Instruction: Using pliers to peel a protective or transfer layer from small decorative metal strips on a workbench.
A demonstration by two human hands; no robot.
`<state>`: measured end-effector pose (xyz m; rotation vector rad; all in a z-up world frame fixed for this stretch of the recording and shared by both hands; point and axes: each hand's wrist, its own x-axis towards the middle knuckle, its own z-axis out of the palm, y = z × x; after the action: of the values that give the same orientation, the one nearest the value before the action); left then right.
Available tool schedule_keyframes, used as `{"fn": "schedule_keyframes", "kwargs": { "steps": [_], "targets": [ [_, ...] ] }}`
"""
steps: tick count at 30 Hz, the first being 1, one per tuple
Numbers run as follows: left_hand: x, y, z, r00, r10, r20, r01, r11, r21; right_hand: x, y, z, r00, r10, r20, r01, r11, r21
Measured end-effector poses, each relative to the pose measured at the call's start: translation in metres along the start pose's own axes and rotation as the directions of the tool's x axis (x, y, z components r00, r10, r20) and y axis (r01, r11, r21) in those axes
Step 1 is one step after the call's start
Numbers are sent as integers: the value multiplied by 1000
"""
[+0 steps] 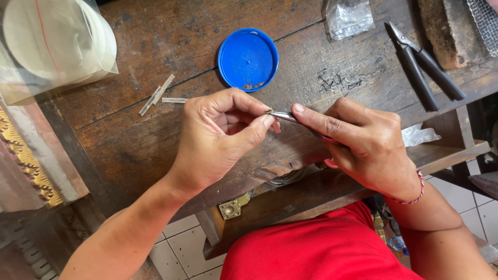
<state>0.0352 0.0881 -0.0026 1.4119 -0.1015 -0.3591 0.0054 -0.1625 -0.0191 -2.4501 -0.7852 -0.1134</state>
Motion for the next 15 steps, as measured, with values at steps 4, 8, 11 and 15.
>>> {"fn": "schedule_keyframes", "kwargs": {
  "steps": [4,8,11,15],
  "targets": [
    [-3,-2,5,1000,15,-7,-15,999,-33,-2,-3,-1,998,56,7,-56,996,63],
    [-3,-11,13,997,38,-62,-47,988,-150,-3,-7,2,993,119,-17,-117,989,86],
    [-5,-18,16,993,70,-92,-85,981,-172,-4,-9,6,990,137,-42,-133,988,74],
    [-7,-20,18,990,13,-138,-46,969,-244,-5,-13,10,990,133,-42,-131,990,51]
  ]
}}
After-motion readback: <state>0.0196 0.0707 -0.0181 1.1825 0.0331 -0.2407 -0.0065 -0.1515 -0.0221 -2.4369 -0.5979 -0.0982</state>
